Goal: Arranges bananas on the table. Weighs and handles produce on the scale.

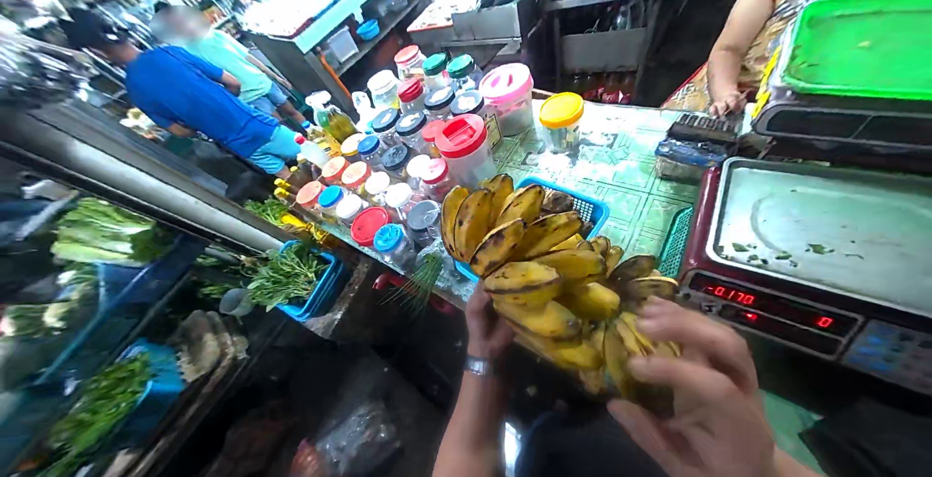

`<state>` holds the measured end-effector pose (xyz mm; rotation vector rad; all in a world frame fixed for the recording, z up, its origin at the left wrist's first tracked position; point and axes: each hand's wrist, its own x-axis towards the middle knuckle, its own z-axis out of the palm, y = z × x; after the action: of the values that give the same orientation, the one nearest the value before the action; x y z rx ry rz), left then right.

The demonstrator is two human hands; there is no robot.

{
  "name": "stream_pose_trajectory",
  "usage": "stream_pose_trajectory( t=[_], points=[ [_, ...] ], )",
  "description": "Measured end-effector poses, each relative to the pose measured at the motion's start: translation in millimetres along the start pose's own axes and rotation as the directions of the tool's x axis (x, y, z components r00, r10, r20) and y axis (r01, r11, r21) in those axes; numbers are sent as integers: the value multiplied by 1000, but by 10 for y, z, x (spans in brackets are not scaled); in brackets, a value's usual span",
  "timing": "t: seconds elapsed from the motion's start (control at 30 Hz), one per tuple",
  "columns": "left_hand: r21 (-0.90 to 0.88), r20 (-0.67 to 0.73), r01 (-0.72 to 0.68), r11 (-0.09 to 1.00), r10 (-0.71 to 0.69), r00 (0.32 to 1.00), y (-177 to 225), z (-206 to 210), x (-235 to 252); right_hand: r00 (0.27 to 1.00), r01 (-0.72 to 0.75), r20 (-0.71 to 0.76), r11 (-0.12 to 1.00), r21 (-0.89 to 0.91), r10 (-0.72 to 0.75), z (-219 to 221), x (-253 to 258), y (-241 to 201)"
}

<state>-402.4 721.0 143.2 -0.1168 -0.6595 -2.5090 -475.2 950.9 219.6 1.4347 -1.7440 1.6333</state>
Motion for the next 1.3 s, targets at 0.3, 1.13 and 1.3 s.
stream_pose_trajectory(
  t=[0.3,1.13,1.3],
  points=[
    [17,108,1,1000,-3,994,-93,410,-49,997,72,-34,995,-75,-75,-192,-41,-13],
    [368,14,-168,914,176,984,183,424,-367,949,-313,144,888,337,280,-217,206,-23],
    [422,120,-172,890,133,984,228,413,-403,964,-264,131,903,339,233,-371,372,-55]
  ],
)
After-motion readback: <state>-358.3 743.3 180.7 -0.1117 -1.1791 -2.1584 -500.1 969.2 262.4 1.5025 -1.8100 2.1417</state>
